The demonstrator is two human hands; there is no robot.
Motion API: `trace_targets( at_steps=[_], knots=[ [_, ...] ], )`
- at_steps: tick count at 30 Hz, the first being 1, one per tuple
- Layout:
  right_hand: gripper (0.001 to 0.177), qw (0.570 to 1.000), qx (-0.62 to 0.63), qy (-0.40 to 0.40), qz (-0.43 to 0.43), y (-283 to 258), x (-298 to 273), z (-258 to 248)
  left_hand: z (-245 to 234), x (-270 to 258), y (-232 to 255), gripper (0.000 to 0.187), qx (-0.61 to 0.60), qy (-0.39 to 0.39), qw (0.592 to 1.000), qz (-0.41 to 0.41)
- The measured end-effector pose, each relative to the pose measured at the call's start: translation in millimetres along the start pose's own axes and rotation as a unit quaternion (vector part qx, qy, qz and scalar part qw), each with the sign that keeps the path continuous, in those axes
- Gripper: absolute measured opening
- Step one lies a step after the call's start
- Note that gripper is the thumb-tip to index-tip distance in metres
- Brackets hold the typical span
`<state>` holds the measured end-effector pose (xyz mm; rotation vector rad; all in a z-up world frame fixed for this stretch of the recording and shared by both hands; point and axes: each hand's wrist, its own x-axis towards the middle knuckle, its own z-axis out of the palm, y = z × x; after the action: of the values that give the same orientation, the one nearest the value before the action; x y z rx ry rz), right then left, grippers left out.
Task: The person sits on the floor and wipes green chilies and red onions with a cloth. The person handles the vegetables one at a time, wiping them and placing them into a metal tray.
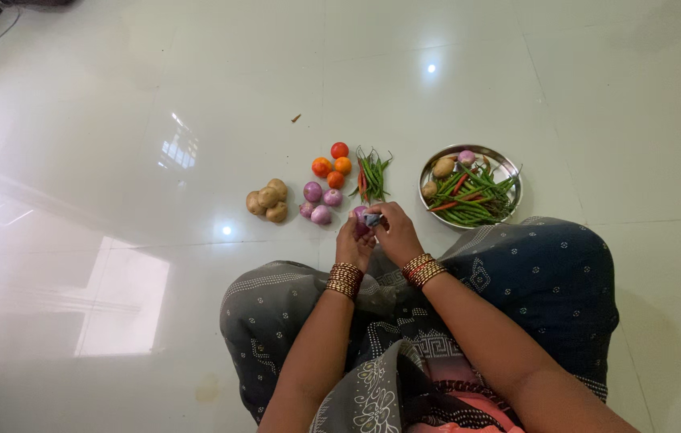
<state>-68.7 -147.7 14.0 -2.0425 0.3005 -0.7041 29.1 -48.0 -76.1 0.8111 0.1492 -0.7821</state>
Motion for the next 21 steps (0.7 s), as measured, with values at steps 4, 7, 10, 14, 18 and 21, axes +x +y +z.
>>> trace_targets(
  at_steps=[4, 7, 10, 14, 18, 21],
  knots=[
    [0.030, 0.998, 0.001, 0.056, 0.028, 10.9, 7.5, -4.6, 7.4, -3.3, -1.8, 0.037, -0.004, -0.031, 0.998, -0.049],
    [0.028, 0.991, 0.031, 0.068, 0.115, 22.3, 13.7, -12.0, 14.1, -9.4, -4.9, 0.036, 0.009, -0.069, 0.996, -0.063],
    [0.028, 0.986, 0.054, 0.074, 0.138, 27.5, 13.1, -10.1, 14.1, -11.7, -6.8, 0.036, 0.008, -0.070, 0.996, -0.052],
    [0.030, 0.994, 0.040, 0.049, 0.085, 19.2, 6.9, -2.1, 5.7, 0.0, -5.0, 0.035, -0.056, -0.027, 0.997, -0.038],
    [0.028, 1.000, -0.004, 0.003, 0.011, 6.4, -1.0, 4.2, -0.9, -1.2, 4.9, 0.032, -0.055, -0.003, 0.998, -0.011],
    [0.028, 1.000, -0.003, 0.023, 0.005, 1.3, -1.0, 0.8, 4.3, -6.2, 9.2, 0.030, -0.036, -0.025, 0.999, -0.019]
  ],
)
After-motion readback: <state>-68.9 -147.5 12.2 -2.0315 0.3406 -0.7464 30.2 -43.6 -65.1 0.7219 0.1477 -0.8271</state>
